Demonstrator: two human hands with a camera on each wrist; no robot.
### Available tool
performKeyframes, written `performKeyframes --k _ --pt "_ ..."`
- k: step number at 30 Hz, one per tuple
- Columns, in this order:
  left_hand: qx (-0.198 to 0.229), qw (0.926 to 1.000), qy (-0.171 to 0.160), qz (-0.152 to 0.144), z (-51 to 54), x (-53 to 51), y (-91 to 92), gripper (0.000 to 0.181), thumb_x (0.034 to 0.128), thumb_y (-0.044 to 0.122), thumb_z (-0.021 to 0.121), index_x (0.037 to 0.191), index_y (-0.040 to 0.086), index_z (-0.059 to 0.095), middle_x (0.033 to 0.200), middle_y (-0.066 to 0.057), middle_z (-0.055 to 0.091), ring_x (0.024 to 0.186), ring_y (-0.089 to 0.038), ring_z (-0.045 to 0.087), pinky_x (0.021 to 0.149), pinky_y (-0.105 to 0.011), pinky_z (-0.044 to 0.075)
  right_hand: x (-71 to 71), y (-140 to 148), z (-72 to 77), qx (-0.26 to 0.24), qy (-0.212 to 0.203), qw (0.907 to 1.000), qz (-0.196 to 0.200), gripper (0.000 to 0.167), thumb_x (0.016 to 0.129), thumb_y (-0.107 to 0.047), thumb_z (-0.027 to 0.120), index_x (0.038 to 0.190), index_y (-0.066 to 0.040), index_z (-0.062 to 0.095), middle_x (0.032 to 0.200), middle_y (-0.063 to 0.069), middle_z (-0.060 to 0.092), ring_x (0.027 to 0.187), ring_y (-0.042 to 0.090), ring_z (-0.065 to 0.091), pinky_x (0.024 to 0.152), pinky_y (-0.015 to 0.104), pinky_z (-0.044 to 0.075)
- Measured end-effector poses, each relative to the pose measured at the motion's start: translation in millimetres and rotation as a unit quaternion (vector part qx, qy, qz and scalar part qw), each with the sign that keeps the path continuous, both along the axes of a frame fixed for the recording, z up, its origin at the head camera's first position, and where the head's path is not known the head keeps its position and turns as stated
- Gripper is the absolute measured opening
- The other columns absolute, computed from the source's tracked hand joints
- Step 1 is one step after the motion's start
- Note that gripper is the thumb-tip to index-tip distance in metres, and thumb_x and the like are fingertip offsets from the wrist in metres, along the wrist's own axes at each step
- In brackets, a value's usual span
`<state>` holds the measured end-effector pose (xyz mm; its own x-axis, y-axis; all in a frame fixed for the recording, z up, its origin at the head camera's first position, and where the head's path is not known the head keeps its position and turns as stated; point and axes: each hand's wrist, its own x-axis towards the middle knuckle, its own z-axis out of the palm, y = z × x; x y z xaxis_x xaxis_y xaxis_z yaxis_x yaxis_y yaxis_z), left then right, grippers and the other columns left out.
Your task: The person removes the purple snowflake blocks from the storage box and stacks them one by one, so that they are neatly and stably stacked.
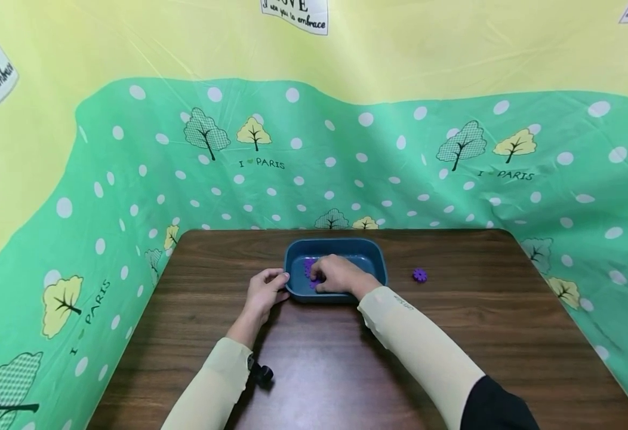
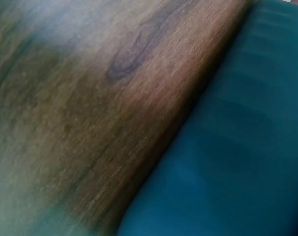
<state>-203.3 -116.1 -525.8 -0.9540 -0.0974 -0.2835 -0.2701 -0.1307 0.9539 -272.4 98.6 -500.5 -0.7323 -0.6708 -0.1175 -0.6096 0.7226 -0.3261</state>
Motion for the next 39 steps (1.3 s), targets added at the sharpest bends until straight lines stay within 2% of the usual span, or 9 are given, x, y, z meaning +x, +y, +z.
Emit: performKeyframes --k 6,13,23,28,34,39 --pt "0.002 1.0000 0.000 0.003 -0.6 0.5 0.9 0.033 0.0946 0.014 0.073 0.123 -0.003 0.067 0.100 -0.007 0.066 0.088 -0.016 0.066 0.080 -0.039 0.065 -1.5 1.6 -3.7 -0.007 0.009 0.9999 0.008 0.016 0.086 -0.030 0.083 0.098 -0.023 0.075 0.092 -0.010 0.068 0.084 0.008 0.060 0.080 0.029 0.056" --pt "0.001 1.0000 0.000 0.004 0.2 0.9 1.1 0.031 0.0946 0.013 0.073 0.122 -0.002 0.068 0.100 -0.006 0.065 0.086 -0.014 0.066 0.079 -0.038 0.065 0.1 0.3 -2.2 0.004 -0.001 1.0000 0.005 0.025 0.089 -0.029 0.081 0.113 -0.022 0.077 0.104 -0.007 0.071 0.093 0.008 0.063 0.087 0.029 0.057" --pt "0.003 1.0000 0.004 0.003 -1.4 -0.5 0.2 0.030 0.0947 0.013 0.073 0.120 -0.002 0.068 0.098 -0.006 0.066 0.085 -0.014 0.066 0.074 -0.034 0.065 -0.3 0.9 3.5 0.017 -0.004 0.9996 0.022 0.025 0.089 -0.026 0.082 0.113 -0.020 0.079 0.112 -0.005 0.071 0.103 0.012 0.064 0.095 0.034 0.057" --pt "0.006 1.0000 0.005 0.001 -0.7 -1.1 0.2 0.031 0.0947 0.012 0.073 0.121 -0.003 0.067 0.096 -0.004 0.066 0.084 -0.012 0.066 0.075 -0.034 0.065 -1.7 -0.9 4.5 0.012 -0.005 0.9996 0.026 0.022 0.087 -0.022 0.083 0.108 -0.019 0.078 0.104 -0.007 0.071 0.096 0.010 0.064 0.090 0.032 0.058" --pt "0.005 1.0000 0.004 0.001 -0.9 -1.0 0.0 0.033 0.0947 0.012 0.073 0.122 -0.004 0.066 0.095 -0.004 0.065 0.083 -0.012 0.064 0.077 -0.036 0.065 -2.5 -1.7 2.2 0.030 0.019 0.9985 0.041 0.019 0.086 -0.028 0.082 0.103 -0.022 0.076 0.095 -0.009 0.068 0.085 0.008 0.060 0.082 0.028 0.057" --pt "0.004 1.0000 0.003 0.001 -0.2 -0.4 -0.9 0.032 0.0949 0.012 0.073 0.122 -0.003 0.066 0.095 -0.004 0.064 0.083 -0.012 0.064 0.079 -0.038 0.065 -3.2 -0.4 0.6 0.026 0.024 0.9987 0.038 0.027 0.086 -0.033 0.081 0.109 -0.021 0.076 0.100 -0.008 0.068 0.089 0.008 0.060 0.087 0.029 0.057"
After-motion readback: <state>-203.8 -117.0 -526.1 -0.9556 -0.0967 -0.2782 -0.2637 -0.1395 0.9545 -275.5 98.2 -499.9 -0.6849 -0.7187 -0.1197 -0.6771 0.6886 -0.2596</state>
